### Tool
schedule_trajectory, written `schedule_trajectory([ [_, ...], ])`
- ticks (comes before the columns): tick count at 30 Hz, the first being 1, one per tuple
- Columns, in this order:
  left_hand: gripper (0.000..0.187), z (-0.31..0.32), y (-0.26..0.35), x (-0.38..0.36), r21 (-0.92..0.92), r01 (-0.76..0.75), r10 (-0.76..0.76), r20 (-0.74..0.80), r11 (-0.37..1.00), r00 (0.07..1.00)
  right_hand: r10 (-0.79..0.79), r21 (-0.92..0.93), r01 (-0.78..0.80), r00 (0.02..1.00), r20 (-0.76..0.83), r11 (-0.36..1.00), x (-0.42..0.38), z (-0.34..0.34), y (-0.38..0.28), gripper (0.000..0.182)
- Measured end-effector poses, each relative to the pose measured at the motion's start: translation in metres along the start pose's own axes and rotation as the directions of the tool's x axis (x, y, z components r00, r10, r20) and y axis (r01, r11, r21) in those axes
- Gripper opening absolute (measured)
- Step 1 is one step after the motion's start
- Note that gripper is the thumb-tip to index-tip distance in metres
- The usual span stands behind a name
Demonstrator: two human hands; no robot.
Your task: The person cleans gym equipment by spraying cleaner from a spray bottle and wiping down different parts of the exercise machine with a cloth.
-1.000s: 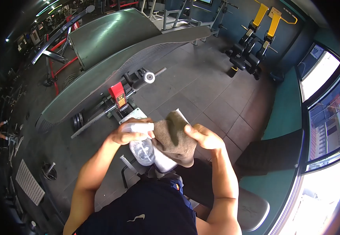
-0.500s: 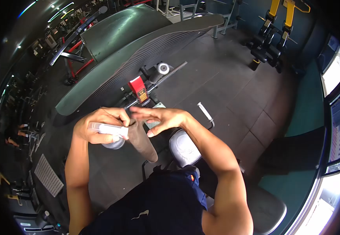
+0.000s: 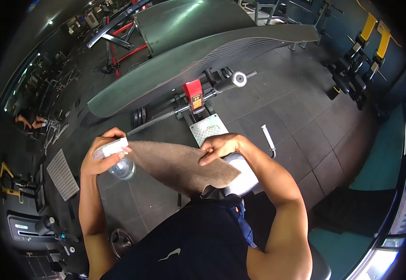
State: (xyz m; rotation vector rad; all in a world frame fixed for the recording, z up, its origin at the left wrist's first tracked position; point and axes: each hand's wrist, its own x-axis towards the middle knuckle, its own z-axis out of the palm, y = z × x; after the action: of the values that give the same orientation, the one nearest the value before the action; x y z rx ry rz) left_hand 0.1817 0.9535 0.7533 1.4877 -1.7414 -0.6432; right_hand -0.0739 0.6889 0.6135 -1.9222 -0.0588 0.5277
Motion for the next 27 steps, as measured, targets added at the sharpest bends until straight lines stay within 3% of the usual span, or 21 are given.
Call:
schedule_trajectory([
  [2,0.022,0.007,-0.006,-0.007,0.025,0.029,-0.027,-0.101,0.999,0.994,0.176,-0.026,-0.183,0.971,-0.161,0.983,0.001,0.008,0.015,0.040],
  [3,0.021,0.014,-0.006,-0.010,-0.006,0.059,-0.059,-0.135,0.998,0.989,0.266,0.383,-0.150,0.925,-0.270,0.911,0.006,0.020,0.020,0.041],
  [4,0.019,0.023,-0.008,-0.011,0.134,-0.036,0.050,-0.107,0.990,0.993,0.350,0.705,0.017,0.859,-0.373,0.709,0.012,0.031,0.024,0.044],
  [6,0.023,0.054,-0.004,-0.012,0.331,-0.103,0.121,-0.033,0.938,0.992,0.403,0.868,0.175,0.831,-0.383,0.465,0.029,0.045,0.011,0.040],
  [9,0.023,0.117,-0.010,-0.010,0.376,-0.221,0.168,0.169,0.900,0.971,0.286,0.926,0.260,0.898,-0.336,0.273,0.064,0.057,-0.011,0.043],
  [11,0.027,0.142,-0.014,-0.005,0.292,-0.269,0.205,0.234,0.918,0.951,0.147,0.832,0.383,0.869,-0.472,0.402,0.059,0.061,-0.061,0.045],
  [12,0.029,0.149,-0.014,-0.004,0.195,-0.265,0.215,0.243,0.944,0.946,0.146,0.775,0.357,0.858,-0.493,0.521,0.063,0.061,-0.041,0.040],
  [14,0.036,0.156,-0.019,-0.009,0.016,-0.300,0.290,0.210,0.954,0.934,0.133,0.762,0.317,0.876,-0.463,0.564,0.060,0.056,-0.037,0.033],
  [15,0.035,0.156,-0.018,-0.012,-0.055,-0.309,0.314,0.192,0.949,0.930,0.212,0.722,0.303,0.823,-0.528,0.621,0.061,0.055,-0.032,0.029],
  [16,0.034,0.154,-0.015,-0.015,-0.128,-0.317,0.336,0.173,0.940,0.926,0.201,0.728,0.394,0.789,-0.581,0.560,0.060,0.054,-0.033,0.027],
  [19,0.032,0.143,-0.006,-0.021,-0.056,-0.354,0.358,0.128,0.934,0.925,0.247,0.639,0.389,0.692,-0.678,0.664,0.050,0.043,-0.037,0.023],
  [22,0.031,0.120,0.001,-0.021,-0.183,-0.155,0.153,-0.024,0.971,0.988,0.155,0.668,0.374,0.791,-0.592,0.644,0.035,0.037,-0.047,0.022],
  [23,0.034,0.113,-0.002,-0.017,-0.025,-0.197,0.195,-0.064,0.980,0.979,0.156,0.669,0.371,0.793,-0.590,0.644,0.031,0.037,-0.057,0.022],
  [24,0.039,0.109,-0.004,-0.005,0.291,-0.377,0.425,-0.122,0.880,0.897,0.142,0.673,0.371,0.804,-0.577,0.640,0.029,0.038,-0.062,0.021],
  [26,0.048,0.107,-0.004,0.005,0.457,-0.344,0.429,-0.094,0.820,0.898,0.109,0.680,0.372,0.826,-0.553,0.632,0.027,0.038,-0.068,0.019],
  [27,0.055,0.103,-0.005,0.006,0.377,-0.230,0.263,-0.039,0.897,0.964,0.073,0.642,0.390,0.817,-0.572,0.660,0.030,0.038,-0.064,0.020],
])
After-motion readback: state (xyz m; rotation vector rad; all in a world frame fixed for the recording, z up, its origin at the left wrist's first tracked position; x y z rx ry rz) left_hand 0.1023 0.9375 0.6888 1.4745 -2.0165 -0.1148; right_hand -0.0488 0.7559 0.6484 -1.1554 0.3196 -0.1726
